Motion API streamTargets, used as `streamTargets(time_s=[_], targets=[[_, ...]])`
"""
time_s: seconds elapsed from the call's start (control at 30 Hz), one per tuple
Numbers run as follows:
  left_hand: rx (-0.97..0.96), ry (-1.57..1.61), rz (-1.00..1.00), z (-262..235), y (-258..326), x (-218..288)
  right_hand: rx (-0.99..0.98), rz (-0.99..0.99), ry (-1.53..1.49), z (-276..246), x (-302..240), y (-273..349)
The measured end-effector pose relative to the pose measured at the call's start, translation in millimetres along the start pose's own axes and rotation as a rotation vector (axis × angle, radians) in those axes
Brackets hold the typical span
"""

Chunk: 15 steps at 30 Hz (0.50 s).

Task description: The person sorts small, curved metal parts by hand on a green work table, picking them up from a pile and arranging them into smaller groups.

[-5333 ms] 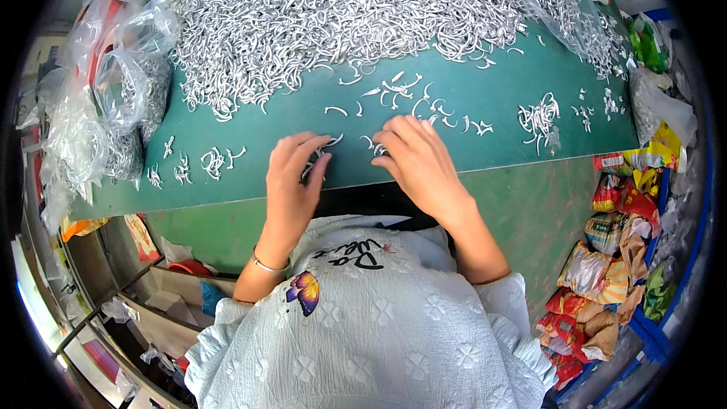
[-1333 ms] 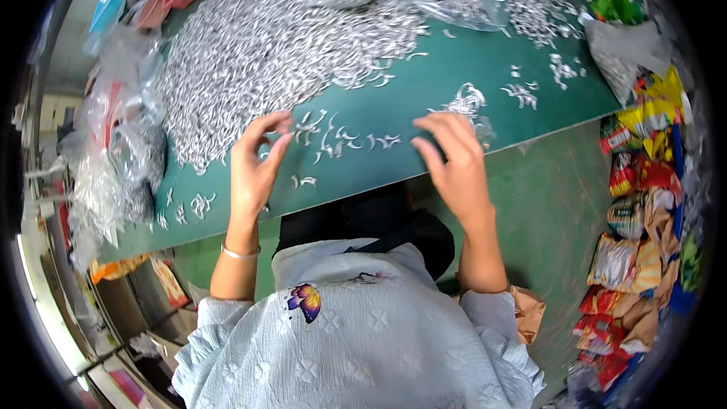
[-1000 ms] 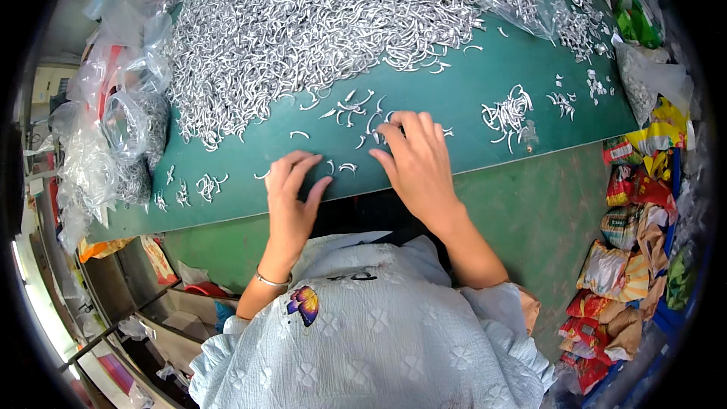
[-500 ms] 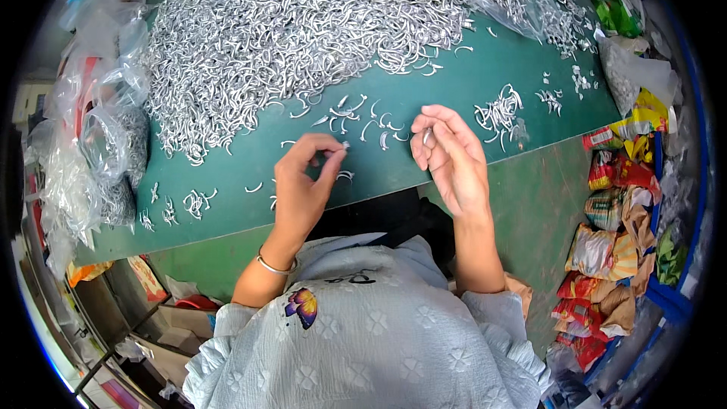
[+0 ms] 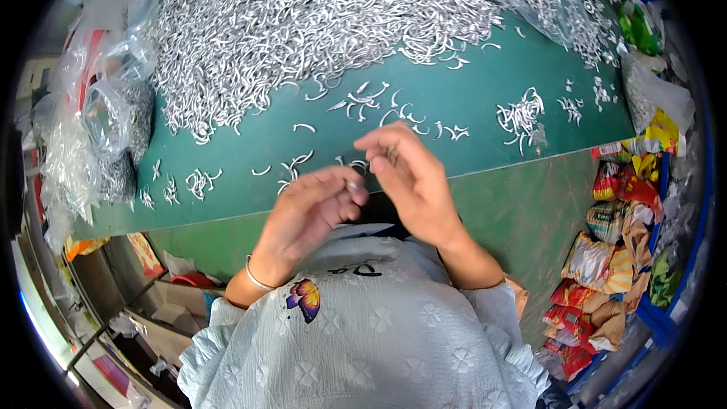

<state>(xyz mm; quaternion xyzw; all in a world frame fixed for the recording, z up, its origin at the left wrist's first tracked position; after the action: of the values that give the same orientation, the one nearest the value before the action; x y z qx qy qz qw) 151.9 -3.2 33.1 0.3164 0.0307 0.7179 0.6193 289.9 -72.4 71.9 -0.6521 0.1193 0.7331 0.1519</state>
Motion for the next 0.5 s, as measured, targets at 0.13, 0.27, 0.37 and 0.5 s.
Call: streamTargets(time_s=[0.13,0.27,0.37,0.5], targets=[[0.031,0.318,-0.149,5,8,-26,-0.304,-0.294,0.397,35,-19,13],[-0.146,0.542,-0.232,-13,5,-48,-0.575,-0.303,0.459,46,-11,20],[0.083,0.254,-0.312,-14,15,-54,-0.437,-0.267,0.239,30,-10,17],[-0.232,0.328,-0.158,-16,22,-47,0.014,-0.148,0.484,1,1,6]])
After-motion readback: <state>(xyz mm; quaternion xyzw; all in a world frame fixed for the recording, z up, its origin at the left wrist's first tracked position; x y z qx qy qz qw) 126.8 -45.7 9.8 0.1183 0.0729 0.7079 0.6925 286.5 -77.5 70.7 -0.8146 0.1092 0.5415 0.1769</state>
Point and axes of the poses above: each hand's wrist, its own y-axis away from the middle knuckle, its own z-axis out of the palm, x = y × z, the point moved 5 cm from there along -y, towards the middle knuckle, and after that the axes turned 2 degrees about -x, right-handed, at the moved point
